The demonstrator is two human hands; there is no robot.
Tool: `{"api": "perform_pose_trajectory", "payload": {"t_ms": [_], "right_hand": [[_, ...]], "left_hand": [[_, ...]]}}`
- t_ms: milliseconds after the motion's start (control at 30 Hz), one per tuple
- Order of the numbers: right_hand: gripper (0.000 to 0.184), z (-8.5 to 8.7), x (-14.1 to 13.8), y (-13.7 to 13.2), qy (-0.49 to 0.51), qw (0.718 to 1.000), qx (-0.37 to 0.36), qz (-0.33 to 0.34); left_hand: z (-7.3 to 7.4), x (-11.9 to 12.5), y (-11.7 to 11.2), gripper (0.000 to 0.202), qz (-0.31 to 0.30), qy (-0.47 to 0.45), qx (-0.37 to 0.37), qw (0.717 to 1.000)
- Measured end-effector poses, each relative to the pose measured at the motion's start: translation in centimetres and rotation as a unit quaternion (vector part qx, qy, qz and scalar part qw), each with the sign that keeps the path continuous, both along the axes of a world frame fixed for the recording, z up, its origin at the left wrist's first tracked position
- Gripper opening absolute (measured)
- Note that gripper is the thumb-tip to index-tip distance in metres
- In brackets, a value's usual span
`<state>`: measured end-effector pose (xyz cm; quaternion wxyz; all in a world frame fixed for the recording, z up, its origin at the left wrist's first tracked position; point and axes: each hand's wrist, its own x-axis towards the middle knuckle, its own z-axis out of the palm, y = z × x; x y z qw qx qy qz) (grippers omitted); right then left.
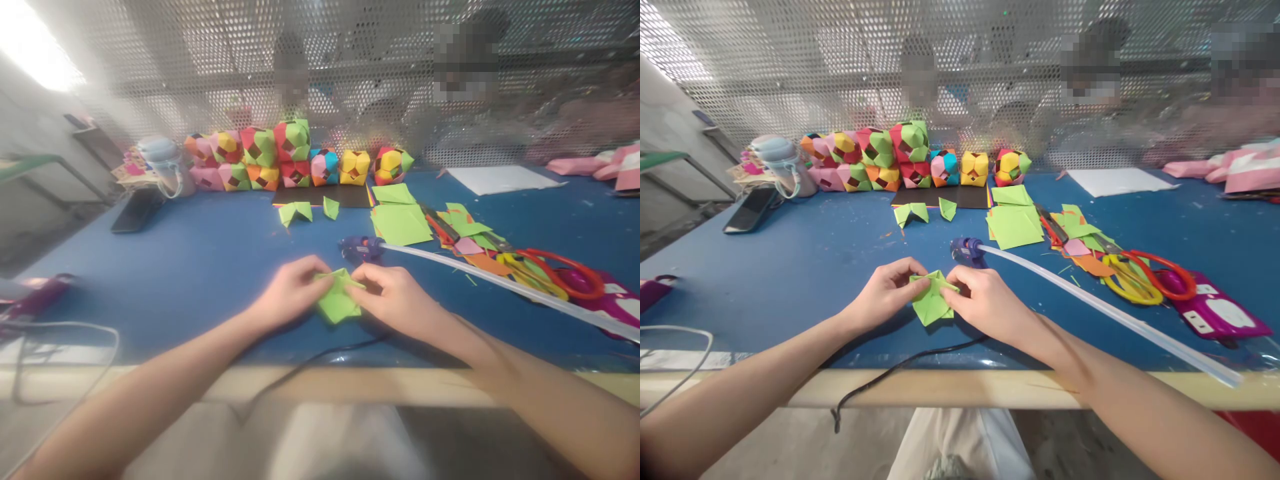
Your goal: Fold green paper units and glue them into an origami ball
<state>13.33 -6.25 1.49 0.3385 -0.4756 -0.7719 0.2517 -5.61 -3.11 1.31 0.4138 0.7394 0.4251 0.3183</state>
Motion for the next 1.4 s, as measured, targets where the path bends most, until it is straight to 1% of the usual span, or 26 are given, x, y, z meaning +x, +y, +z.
{"api": "perform_pose_trajectory", "payload": {"t_ms": [200, 400, 500, 567, 667, 733, 900, 1100, 1267, 1400], "right_hand": [[0.014, -0.2, -0.2, 0.1, 0.025, 1.000, 0.010, -0.002], [0.009, -0.3, 0.1, 0.1, 0.002, 1.000, -0.001, 0.009], [0.008, -0.3, 0.2, 0.1, -0.038, 0.999, 0.007, 0.026], [0.009, -0.1, 0.1, 0.0, -0.081, 0.996, 0.007, 0.041], [0.011, 0.2, 0.1, -0.2, -0.148, 0.987, -0.016, 0.064], [0.011, 0.3, 0.2, -0.2, -0.182, 0.980, -0.024, 0.075], [0.012, 0.3, 0.5, -0.3, -0.219, 0.972, 0.004, 0.085], [0.012, 0.0, 0.6, -0.2, -0.185, 0.979, 0.017, 0.079], [0.016, -0.6, 0.3, 0.0, -0.093, 0.994, 0.046, 0.040], [0.017, -1.1, 0.0, 0.2, -0.026, 0.998, 0.047, 0.013]], "left_hand": [[-0.2, -0.1, 0.1, 0.016, -0.002, 0.003, 0.001, 1.000], [-0.3, -0.1, 0.2, 0.016, -0.007, 0.016, -0.003, 1.000], [-0.5, -0.1, 0.3, 0.016, -0.018, 0.044, -0.002, 0.999], [-0.6, -0.1, 0.3, 0.015, -0.038, 0.074, 0.006, 0.997], [-0.5, 0.0, 0.1, 0.013, -0.065, 0.121, 0.027, 0.990], [-0.3, 0.1, -0.1, 0.012, -0.074, 0.143, 0.042, 0.986], [0.1, 0.1, -0.4, 0.011, -0.089, 0.161, 0.066, 0.981], [-0.1, 0.1, -0.2, 0.012, -0.081, 0.153, 0.066, 0.983], [-0.2, 0.0, 0.0, 0.014, -0.052, 0.108, 0.043, 0.992], [-0.4, -0.1, 0.2, 0.017, -0.030, 0.066, 0.027, 0.997]]}}
